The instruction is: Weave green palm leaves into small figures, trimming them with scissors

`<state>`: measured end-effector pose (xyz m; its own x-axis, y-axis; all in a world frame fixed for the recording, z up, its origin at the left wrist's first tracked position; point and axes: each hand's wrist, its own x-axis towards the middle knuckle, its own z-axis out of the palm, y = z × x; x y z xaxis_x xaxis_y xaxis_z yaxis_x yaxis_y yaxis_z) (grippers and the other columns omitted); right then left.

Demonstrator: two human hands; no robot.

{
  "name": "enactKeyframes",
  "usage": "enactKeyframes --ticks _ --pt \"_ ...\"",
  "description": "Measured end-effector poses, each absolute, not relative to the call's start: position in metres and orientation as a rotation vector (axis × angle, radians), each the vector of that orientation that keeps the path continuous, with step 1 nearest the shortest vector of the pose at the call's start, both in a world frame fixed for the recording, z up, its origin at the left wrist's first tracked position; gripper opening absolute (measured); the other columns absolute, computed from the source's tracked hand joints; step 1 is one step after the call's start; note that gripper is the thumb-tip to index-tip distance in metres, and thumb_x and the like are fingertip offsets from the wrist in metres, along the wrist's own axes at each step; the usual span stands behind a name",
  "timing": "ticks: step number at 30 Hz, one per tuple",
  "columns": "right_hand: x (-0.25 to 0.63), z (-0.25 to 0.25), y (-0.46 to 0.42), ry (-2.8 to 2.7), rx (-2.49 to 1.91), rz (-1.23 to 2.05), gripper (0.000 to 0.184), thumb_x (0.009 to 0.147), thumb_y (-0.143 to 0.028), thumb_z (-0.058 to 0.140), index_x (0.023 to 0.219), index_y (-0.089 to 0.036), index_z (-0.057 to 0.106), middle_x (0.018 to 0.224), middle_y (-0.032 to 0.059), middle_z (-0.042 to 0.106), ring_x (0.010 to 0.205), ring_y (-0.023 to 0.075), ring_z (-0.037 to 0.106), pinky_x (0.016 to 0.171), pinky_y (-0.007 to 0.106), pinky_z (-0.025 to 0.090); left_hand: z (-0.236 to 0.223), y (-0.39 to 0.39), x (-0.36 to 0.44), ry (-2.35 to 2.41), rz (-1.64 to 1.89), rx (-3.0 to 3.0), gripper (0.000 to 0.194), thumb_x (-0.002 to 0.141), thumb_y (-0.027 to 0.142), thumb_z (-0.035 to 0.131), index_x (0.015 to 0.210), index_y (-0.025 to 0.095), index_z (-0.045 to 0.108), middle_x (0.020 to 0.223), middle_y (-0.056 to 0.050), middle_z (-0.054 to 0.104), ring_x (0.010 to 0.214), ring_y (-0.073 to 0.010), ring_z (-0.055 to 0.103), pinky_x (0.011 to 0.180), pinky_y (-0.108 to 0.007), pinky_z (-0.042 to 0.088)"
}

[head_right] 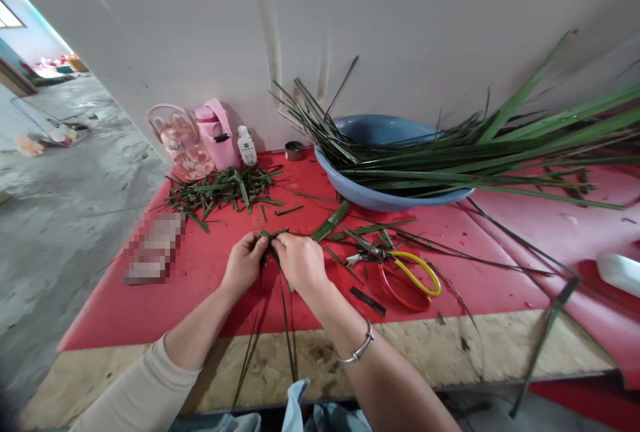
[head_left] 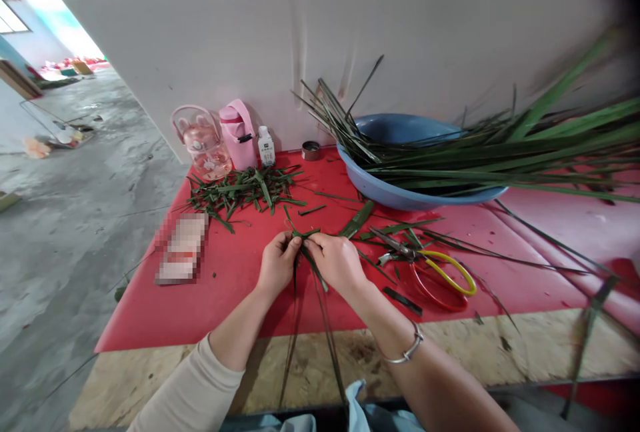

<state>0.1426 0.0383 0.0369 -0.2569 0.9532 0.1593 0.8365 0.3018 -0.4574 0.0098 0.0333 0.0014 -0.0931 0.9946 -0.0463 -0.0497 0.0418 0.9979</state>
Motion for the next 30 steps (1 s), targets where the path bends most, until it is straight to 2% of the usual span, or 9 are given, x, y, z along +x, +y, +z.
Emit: enactKeyframes --ticks 5,10,13,18,23,27,30 --pt "0.144 0.037 0.04 -2.092 -1.468 0.499 0.021 0.088 -0.024 0.04 0.08 -0.02 0.059 0.074 0.004 0.065 0.068 0.0146 0.058 0.059 0.022 0.034 0.003 0.032 0.015 1.091 1.273 1.022 0.03 0.068 0.034 0.064 0.091 0.016 0.058 0.071 0.001 0.056 0.056 -0.0077 0.048 0.052 -0.02 0.041" --pt "0.148 0.035 0.043 -2.204 -1.364 0.612 0.027 0.088 -0.02 0.038 0.107 -0.022 0.056 0.086 0.005 0.068 0.077 0.0166 0.062 0.065 0.023 0.04 0.008 0.028 0.018 1.147 1.386 0.844 0.026 0.069 0.032 0.063 0.087 0.015 0.056 0.069 0.002 0.055 0.054 -0.0064 0.049 0.055 -0.02 0.042" --pt "0.15 0.034 0.045 -2.261 -1.287 0.635 0.031 0.088 -0.021 0.036 0.114 -0.022 0.054 0.1 0.0062 0.067 0.088 0.0178 0.062 0.073 0.024 0.042 0.009 0.028 0.017 1.162 1.433 0.805 0.026 0.068 0.031 0.065 0.086 0.015 0.055 0.067 0.003 0.053 0.053 -0.0062 0.049 0.054 -0.021 0.043" --pt "0.146 0.03 0.043 -2.222 -1.344 0.501 0.028 0.088 -0.019 0.037 0.105 -0.02 0.059 0.094 0.007 0.067 0.086 0.0185 0.061 0.075 0.026 0.041 0.006 0.033 0.011 1.189 1.354 0.919 0.027 0.072 0.031 0.059 0.093 0.015 0.058 0.068 0.001 0.055 0.055 -0.0081 0.05 0.053 -0.021 0.043" --pt "0.136 0.03 0.039 -2.124 -1.471 0.41 0.023 0.085 -0.011 0.036 0.084 -0.016 0.058 0.084 0.0084 0.062 0.079 0.0173 0.058 0.068 0.025 0.039 0.002 0.032 0.015 1.203 1.265 1.018 0.017 0.076 0.032 0.052 0.082 0.016 0.054 0.065 0.001 0.054 0.058 -0.0109 0.051 0.051 -0.021 0.042" --pt "0.134 0.033 0.037 -2.193 -1.546 0.289 0.017 0.086 -0.016 0.037 0.083 -0.018 0.054 0.081 0.0062 0.061 0.07 0.0168 0.056 0.058 0.025 0.034 0.002 0.028 0.02 1.154 1.291 0.994 0.011 0.076 0.028 0.052 0.081 0.018 0.05 0.068 0.002 0.052 0.059 -0.0091 0.049 0.055 -0.02 0.041" --pt "0.135 0.034 0.037 -2.242 -1.5 0.27 0.019 0.088 -0.021 0.036 0.079 -0.019 0.053 0.079 0.005 0.061 0.071 0.0164 0.056 0.058 0.025 0.032 0.004 0.026 0.021 1.128 1.297 1.013 0.014 0.076 0.031 0.053 0.078 0.017 0.051 0.071 0.001 0.052 0.063 -0.0096 0.049 0.058 -0.02 0.041"
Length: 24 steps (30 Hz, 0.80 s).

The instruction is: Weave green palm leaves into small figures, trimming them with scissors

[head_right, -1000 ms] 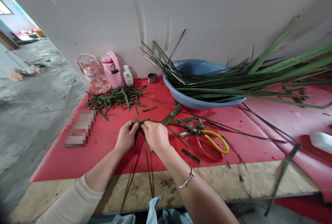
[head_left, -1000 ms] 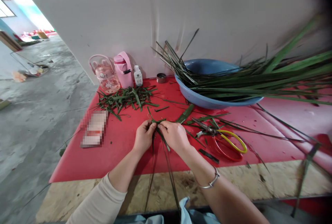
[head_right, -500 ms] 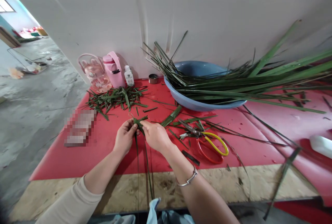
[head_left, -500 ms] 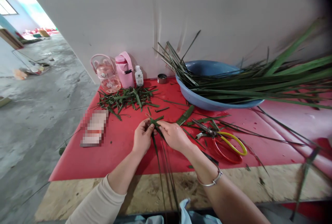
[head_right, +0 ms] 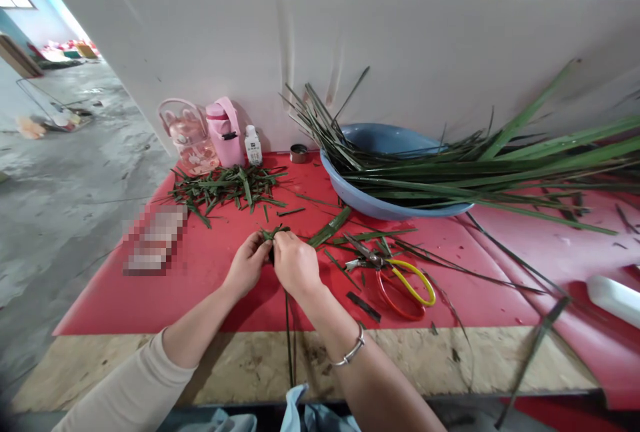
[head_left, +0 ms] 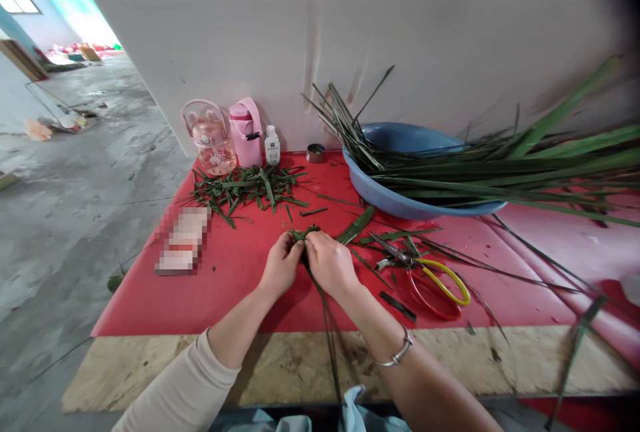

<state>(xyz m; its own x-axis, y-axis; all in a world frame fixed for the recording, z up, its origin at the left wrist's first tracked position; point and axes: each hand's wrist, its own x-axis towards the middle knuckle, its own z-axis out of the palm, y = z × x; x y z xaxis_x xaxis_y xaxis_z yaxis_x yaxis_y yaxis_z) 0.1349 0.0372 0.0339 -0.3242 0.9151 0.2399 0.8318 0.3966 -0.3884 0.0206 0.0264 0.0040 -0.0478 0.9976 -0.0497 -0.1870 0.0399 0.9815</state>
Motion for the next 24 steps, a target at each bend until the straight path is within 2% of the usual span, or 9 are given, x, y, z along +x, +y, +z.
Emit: enactKeyframes --ticks 5,11,15,21,24 --pt "0.136 0.034 0.041 -2.256 -1.43 0.316 0.023 0.088 -0.022 0.036 0.075 -0.02 0.055 0.074 0.0042 0.063 0.07 0.0154 0.057 0.062 0.023 0.033 0.0 0.028 0.02 1.2 1.329 1.051 0.019 0.079 0.037 0.049 0.076 0.018 0.05 0.061 0.003 0.046 0.054 -0.0086 0.043 0.054 -0.021 0.037" --pt "0.141 0.037 0.047 -2.296 -1.331 0.446 0.022 0.087 -0.022 0.038 0.078 -0.021 0.058 0.073 0.0032 0.065 0.068 0.0152 0.058 0.061 0.022 0.035 -0.001 0.033 0.019 1.202 1.412 1.067 0.014 0.078 0.03 0.052 0.073 0.016 0.054 0.067 0.0 0.053 0.066 -0.011 0.047 0.064 -0.022 0.039" --pt "0.147 0.033 0.05 -2.217 -1.282 0.579 0.022 0.087 -0.023 0.039 0.085 -0.021 0.061 0.075 0.003 0.066 0.07 0.015 0.06 0.063 0.022 0.038 0.004 0.034 0.015 1.145 1.389 1.043 0.015 0.077 0.03 0.054 0.081 0.016 0.058 0.072 -0.001 0.058 0.071 -0.0126 0.052 0.07 -0.024 0.04" --pt "0.143 0.025 0.044 -2.094 -1.319 0.475 0.02 0.083 -0.016 0.044 0.08 -0.018 0.064 0.08 0.0066 0.066 0.078 0.0181 0.058 0.073 0.026 0.041 0.002 0.034 0.009 1.263 1.283 1.27 0.011 0.076 0.025 0.054 0.079 0.017 0.06 0.076 -0.004 0.062 0.073 -0.0153 0.055 0.07 -0.026 0.041" --pt "0.135 0.026 0.037 -2.061 -1.368 0.459 0.021 0.083 -0.015 0.042 0.087 -0.017 0.062 0.084 0.0083 0.066 0.08 0.0188 0.059 0.074 0.027 0.042 0.0 0.034 0.011 1.367 1.321 1.283 0.01 0.078 0.024 0.051 0.077 0.018 0.059 0.072 -0.003 0.06 0.068 -0.0146 0.053 0.066 -0.025 0.041"
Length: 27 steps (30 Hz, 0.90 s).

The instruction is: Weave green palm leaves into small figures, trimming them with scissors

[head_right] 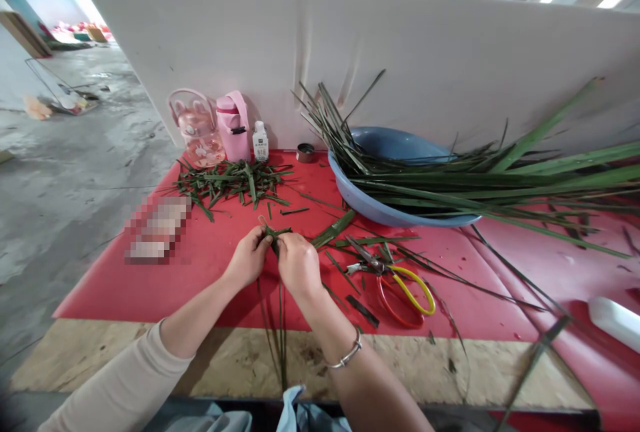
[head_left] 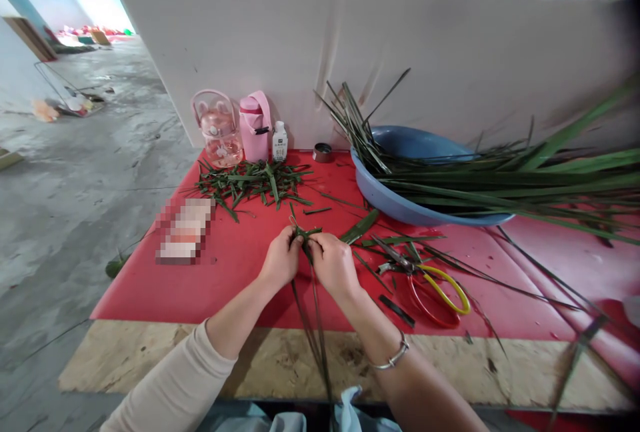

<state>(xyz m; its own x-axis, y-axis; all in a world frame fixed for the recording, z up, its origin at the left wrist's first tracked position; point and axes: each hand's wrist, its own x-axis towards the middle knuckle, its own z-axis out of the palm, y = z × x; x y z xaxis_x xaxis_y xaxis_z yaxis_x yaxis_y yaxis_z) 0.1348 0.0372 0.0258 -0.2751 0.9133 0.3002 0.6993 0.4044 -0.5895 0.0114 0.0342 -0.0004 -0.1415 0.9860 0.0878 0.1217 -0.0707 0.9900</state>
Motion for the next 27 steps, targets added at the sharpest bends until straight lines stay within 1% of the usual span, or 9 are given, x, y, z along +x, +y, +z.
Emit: enactKeyframes --ticks 3,6,9,13,15,18,21,27 --pt "0.129 0.029 0.032 -2.04 -1.456 0.441 0.022 0.084 -0.017 0.04 0.093 -0.017 0.061 0.086 0.0091 0.067 0.08 0.0197 0.061 0.073 0.028 0.042 0.002 0.033 0.015 1.391 1.367 1.287 0.012 0.078 0.027 0.051 0.079 0.019 0.061 0.072 -0.002 0.061 0.067 -0.0149 0.053 0.066 -0.024 0.04" --pt "0.132 0.029 0.034 -1.991 -1.486 0.49 0.021 0.085 -0.022 0.042 0.093 -0.019 0.061 0.085 0.0071 0.068 0.075 0.0187 0.061 0.069 0.026 0.042 0.008 0.03 0.016 1.43 1.368 1.355 0.014 0.078 0.028 0.052 0.081 0.021 0.064 0.072 -0.003 0.063 0.066 -0.0157 0.053 0.065 -0.024 0.039" --pt "0.139 0.026 0.041 -1.922 -1.445 0.641 0.019 0.084 -0.027 0.043 0.086 -0.021 0.062 0.081 0.0041 0.067 0.071 0.0167 0.061 0.065 0.024 0.043 0.014 0.028 0.013 1.392 1.312 1.475 0.014 0.078 0.027 0.053 0.081 0.021 0.065 0.07 -0.003 0.063 0.065 -0.0159 0.053 0.063 -0.024 0.038" --pt "0.145 0.022 0.046 -1.826 -1.406 0.812 0.019 0.081 -0.031 0.047 0.078 -0.019 0.062 0.071 0.0023 0.065 0.065 0.0153 0.059 0.062 0.024 0.043 0.019 0.025 0.011 1.377 1.251 1.618 0.016 0.079 0.024 0.05 0.084 0.021 0.066 0.069 -0.003 0.063 0.064 -0.0158 0.054 0.061 -0.023 0.037" --pt "0.144 0.022 0.047 -1.765 -1.379 0.864 0.02 0.079 -0.032 0.049 0.076 -0.018 0.062 0.069 0.002 0.064 0.063 0.0147 0.058 0.061 0.023 0.043 0.02 0.025 0.011 1.385 1.27 1.643 0.019 0.08 0.025 0.049 0.087 0.021 0.066 0.071 -0.004 0.064 0.066 -0.0165 0.057 0.062 -0.024 0.039" --pt "0.141 0.022 0.046 -1.665 -1.346 0.918 0.021 0.078 -0.032 0.05 0.078 -0.016 0.064 0.069 0.0021 0.064 0.062 0.0147 0.057 0.06 0.023 0.043 0.019 0.024 0.012 1.394 1.291 1.667 0.022 0.082 0.026 0.047 0.094 0.02 0.064 0.081 -0.005 0.067 0.074 -0.0178 0.061 0.068 -0.025 0.042" --pt "0.139 0.021 0.045 -1.597 -1.333 0.963 0.022 0.077 -0.032 0.051 0.078 -0.015 0.065 0.067 0.0019 0.064 0.061 0.0147 0.057 0.058 0.023 0.043 0.019 0.022 0.012 1.435 1.26 1.689 0.025 0.084 0.027 0.044 0.098 0.018 0.063 0.087 -0.005 0.068 0.079 -0.0171 0.062 0.072 -0.025 0.044" --pt "0.14 0.024 0.044 -1.583 -1.3 0.955 0.018 0.074 -0.03 0.054 0.072 -0.015 0.064 0.063 0.0011 0.062 0.057 0.0136 0.053 0.055 0.022 0.041 0.023 0.021 0.012 1.436 1.237 1.746 0.025 0.085 0.026 0.043 0.1 0.018 0.062 0.089 -0.005 0.068 0.081 -0.0161 0.063 0.073 -0.025 0.046"
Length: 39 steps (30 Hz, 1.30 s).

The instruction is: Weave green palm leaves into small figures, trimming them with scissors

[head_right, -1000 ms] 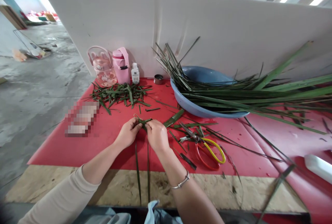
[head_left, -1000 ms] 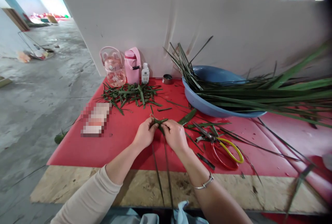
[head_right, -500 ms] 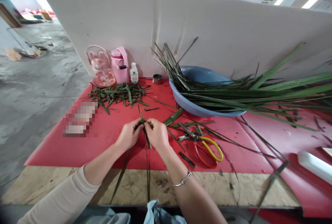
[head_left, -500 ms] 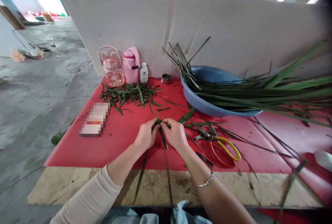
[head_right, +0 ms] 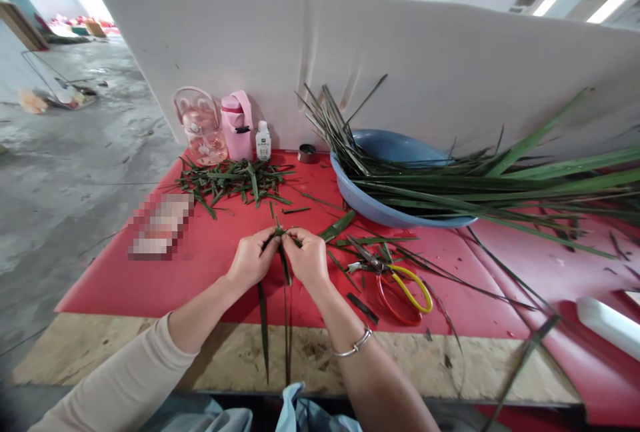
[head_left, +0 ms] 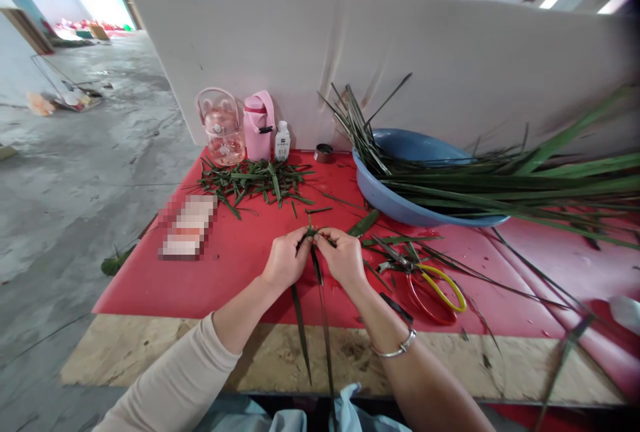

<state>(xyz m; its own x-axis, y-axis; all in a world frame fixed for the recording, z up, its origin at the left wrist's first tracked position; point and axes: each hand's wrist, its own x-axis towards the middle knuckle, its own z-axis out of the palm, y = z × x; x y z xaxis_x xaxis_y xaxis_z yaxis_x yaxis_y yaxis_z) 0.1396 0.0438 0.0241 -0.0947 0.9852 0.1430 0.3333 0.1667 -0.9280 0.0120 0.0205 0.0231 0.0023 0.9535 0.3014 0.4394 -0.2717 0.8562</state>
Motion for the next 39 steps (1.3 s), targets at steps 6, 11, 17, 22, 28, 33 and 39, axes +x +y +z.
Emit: enactKeyframes --ticks 6,11,17,22,28,33,39 --pt "0.136 0.026 0.042 -1.465 -1.358 0.947 0.021 0.072 -0.031 0.056 0.076 -0.014 0.067 0.064 0.0024 0.063 0.058 0.0136 0.053 0.055 0.023 0.041 0.018 0.023 0.013 1.411 1.291 1.683 0.027 0.084 0.027 0.045 0.102 0.018 0.063 0.101 -0.006 0.067 0.093 -0.0177 0.062 0.082 -0.027 0.046" --pt "0.137 0.023 0.046 -1.403 -1.282 1.102 0.02 0.071 -0.032 0.058 0.074 -0.014 0.064 0.061 0.001 0.06 0.056 0.0121 0.05 0.053 0.022 0.04 0.017 0.024 0.009 1.384 1.277 1.655 0.027 0.081 0.02 0.045 0.105 0.017 0.058 0.097 -0.006 0.067 0.091 -0.0176 0.061 0.081 -0.027 0.045" --pt "0.149 0.02 0.054 -1.431 -1.155 1.304 0.013 0.07 -0.026 0.058 0.074 -0.015 0.063 0.065 0.0002 0.062 0.059 0.0117 0.054 0.058 0.022 0.042 0.017 0.026 0.002 1.251 1.162 1.573 0.027 0.081 0.017 0.044 0.104 0.015 0.056 0.085 -0.005 0.066 0.077 -0.0152 0.061 0.074 -0.026 0.045" --pt "0.153 0.017 0.057 -1.432 -1.183 1.319 0.013 0.069 -0.027 0.06 0.072 -0.015 0.064 0.064 -0.0004 0.062 0.059 0.0118 0.054 0.058 0.022 0.042 0.017 0.029 -0.005 1.17 1.088 1.615 0.024 0.081 0.022 0.047 0.098 0.016 0.063 0.084 -0.004 0.068 0.08 -0.0158 0.061 0.077 -0.026 0.045" --pt "0.149 0.011 0.057 -1.421 -1.127 1.316 0.015 0.069 -0.029 0.062 0.075 -0.016 0.066 0.069 0.0008 0.064 0.063 0.0129 0.055 0.062 0.024 0.044 0.012 0.029 -0.001 1.319 1.168 1.617 0.024 0.079 0.03 0.054 0.092 0.017 0.068 0.083 -0.004 0.07 0.076 -0.0172 0.064 0.072 -0.026 0.048" --pt "0.147 0.011 0.056 -1.429 -1.165 1.236 0.017 0.07 -0.03 0.061 0.076 -0.015 0.067 0.069 0.0013 0.064 0.063 0.0133 0.055 0.061 0.023 0.043 0.01 0.026 0.004 1.397 1.257 1.599 0.027 0.078 0.033 0.054 0.096 0.018 0.068 0.085 -0.004 0.071 0.076 -0.0182 0.065 0.072 -0.029 0.05" --pt "0.142 0.014 0.05 -1.477 -1.252 1.093 0.02 0.071 -0.032 0.059 0.077 -0.014 0.067 0.069 0.0028 0.065 0.064 0.0154 0.057 0.062 0.026 0.045 0.008 0.028 0.008 1.394 1.295 1.434 0.029 0.076 0.033 0.057 0.097 0.018 0.068 0.096 -0.006 0.069 0.087 -0.02 0.064 0.083 -0.033 0.048"
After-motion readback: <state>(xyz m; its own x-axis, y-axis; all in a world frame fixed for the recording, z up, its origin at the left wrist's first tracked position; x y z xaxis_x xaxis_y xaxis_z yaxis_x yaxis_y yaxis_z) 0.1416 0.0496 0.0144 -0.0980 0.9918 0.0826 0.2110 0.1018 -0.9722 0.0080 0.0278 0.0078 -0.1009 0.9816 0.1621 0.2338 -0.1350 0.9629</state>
